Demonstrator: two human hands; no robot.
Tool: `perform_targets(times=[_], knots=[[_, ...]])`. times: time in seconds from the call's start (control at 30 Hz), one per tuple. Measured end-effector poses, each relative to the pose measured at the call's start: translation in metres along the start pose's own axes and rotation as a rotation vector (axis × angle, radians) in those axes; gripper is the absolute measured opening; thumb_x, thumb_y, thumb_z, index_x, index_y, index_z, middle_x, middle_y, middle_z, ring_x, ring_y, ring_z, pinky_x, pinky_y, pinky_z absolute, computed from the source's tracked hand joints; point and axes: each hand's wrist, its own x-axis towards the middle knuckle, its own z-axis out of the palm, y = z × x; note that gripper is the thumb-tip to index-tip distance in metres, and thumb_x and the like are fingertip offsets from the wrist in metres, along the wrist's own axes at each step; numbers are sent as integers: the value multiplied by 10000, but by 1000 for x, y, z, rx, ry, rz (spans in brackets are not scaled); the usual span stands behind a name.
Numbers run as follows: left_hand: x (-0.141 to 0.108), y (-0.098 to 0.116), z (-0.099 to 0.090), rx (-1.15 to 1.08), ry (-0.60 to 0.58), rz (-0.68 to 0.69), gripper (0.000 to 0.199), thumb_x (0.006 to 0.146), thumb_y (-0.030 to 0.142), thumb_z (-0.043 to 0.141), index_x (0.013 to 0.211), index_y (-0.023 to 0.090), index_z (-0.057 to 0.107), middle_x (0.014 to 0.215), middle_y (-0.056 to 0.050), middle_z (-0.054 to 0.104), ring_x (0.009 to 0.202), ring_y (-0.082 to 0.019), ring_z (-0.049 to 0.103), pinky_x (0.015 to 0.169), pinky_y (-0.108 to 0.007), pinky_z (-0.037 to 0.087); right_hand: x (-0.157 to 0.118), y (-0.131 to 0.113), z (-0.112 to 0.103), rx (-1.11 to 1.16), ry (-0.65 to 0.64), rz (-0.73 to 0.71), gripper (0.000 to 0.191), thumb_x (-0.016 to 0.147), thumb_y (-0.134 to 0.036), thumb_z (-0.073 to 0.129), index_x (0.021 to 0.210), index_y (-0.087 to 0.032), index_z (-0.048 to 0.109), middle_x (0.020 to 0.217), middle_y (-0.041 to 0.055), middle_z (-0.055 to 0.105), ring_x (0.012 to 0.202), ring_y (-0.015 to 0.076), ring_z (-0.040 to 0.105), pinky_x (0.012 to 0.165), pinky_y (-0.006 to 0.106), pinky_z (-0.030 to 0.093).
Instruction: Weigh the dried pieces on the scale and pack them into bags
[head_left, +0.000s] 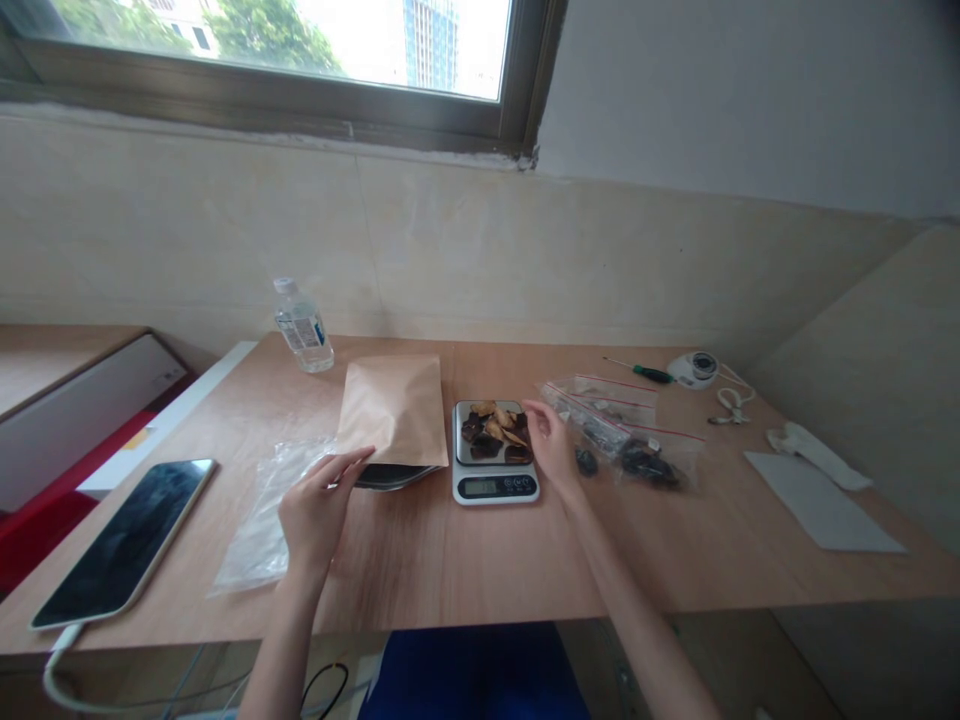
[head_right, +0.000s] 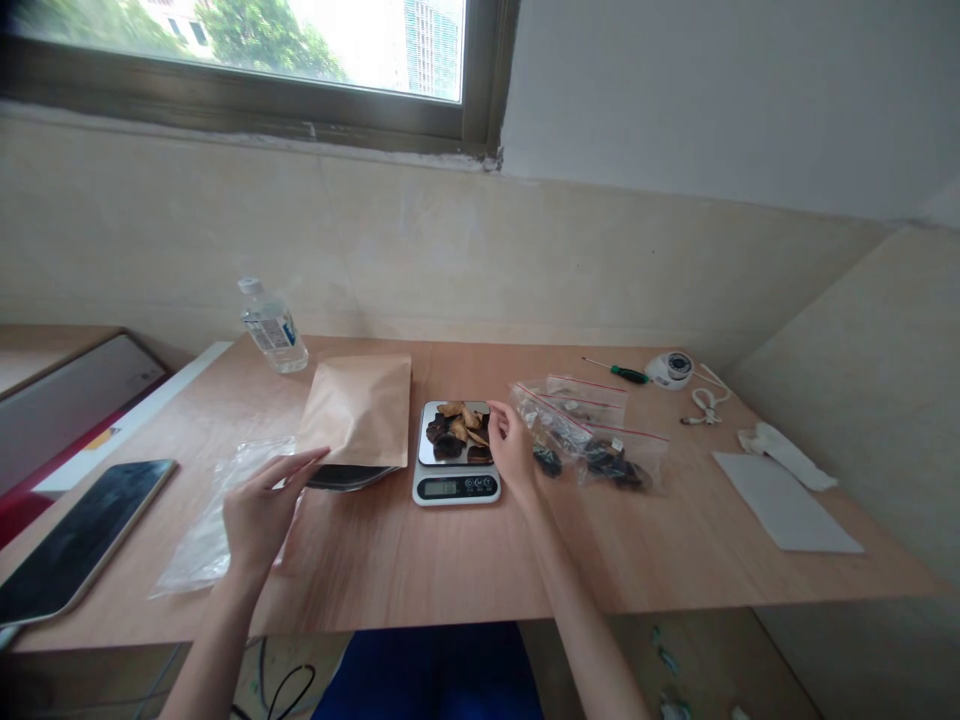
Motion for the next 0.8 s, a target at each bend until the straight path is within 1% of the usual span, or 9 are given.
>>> perform_targets(times=[0.07, 0.13, 0.2, 0.37, 0.5, 0.63, 0.73, 0.8], knots=[[0, 1, 0, -4, -6, 0, 152, 820, 329, 611, 927, 342, 717, 858, 51, 720, 708, -117, 662, 537, -187, 400, -1, -6, 0, -72, -16, -97, 284, 901, -323, 402, 1030, -180, 612, 1054, 111, 646, 1000, 213, 602, 908, 398, 475], [0, 2, 0, 0, -11, 6, 150, 823, 323, 606, 922, 343, 718, 859, 52, 720, 707, -116, 663, 531, -186, 398, 0, -11, 3, -161, -58, -195, 272, 907, -278, 388, 991, -191, 632, 1046, 101, 626, 1033, 210, 570, 944, 398, 442], [-1, 3, 0, 14, -8, 12, 149, 824, 312, 607, 914, 343, 720, 846, 54, 720, 687, -112, 660, 522, -184, 393, 4, -14, 10, -267, -97, -249, 252, 897, -257, 415, 959, -195, 652, 1054, 102, 599, 1061, 222, 536, 965, 410, 413], [-4, 6, 0, 44, 3, 17, 142, 818, 304, 619, 909, 337, 723, 819, 57, 718, 630, -100, 647, 500, -181, 379, 17, -22, 32, -529, -209, -264, 168, 835, -284, 560, 938, -205, 668, 1151, 113, 540, 1118, 278, 455, 963, 449, 372], [-4, 7, -1, 51, 7, 20, 138, 822, 310, 613, 903, 334, 723, 815, 57, 717, 628, -98, 647, 493, -179, 378, 23, -29, 43, -658, -291, -264, 158, 793, -300, 634, 908, -195, 663, 1171, 123, 532, 1122, 301, 440, 938, 449, 363], [-4, 6, -2, 46, 6, 26, 139, 827, 307, 608, 900, 332, 724, 816, 56, 718, 632, -98, 650, 500, -176, 383, 24, -29, 47, -644, -273, -240, 74, 797, -246, 625, 843, -195, 651, 1106, 108, 564, 1072, 282, 466, 903, 426, 362], [-5, 6, -2, 51, -6, 7, 140, 822, 302, 620, 915, 334, 721, 837, 61, 718, 649, -94, 651, 514, -173, 386, 24, -30, 46, -540, -233, -231, 42, 790, -236, 626, 809, -202, 643, 1040, 83, 590, 1041, 265, 486, 891, 407, 367], [-5, 5, -2, 58, -26, -18, 148, 817, 291, 630, 928, 336, 718, 860, 65, 718, 674, -94, 655, 531, -172, 393, 23, -35, 42, -435, -171, -239, 39, 789, -243, 628, 802, -208, 637, 988, 66, 608, 1011, 246, 508, 887, 388, 375]])
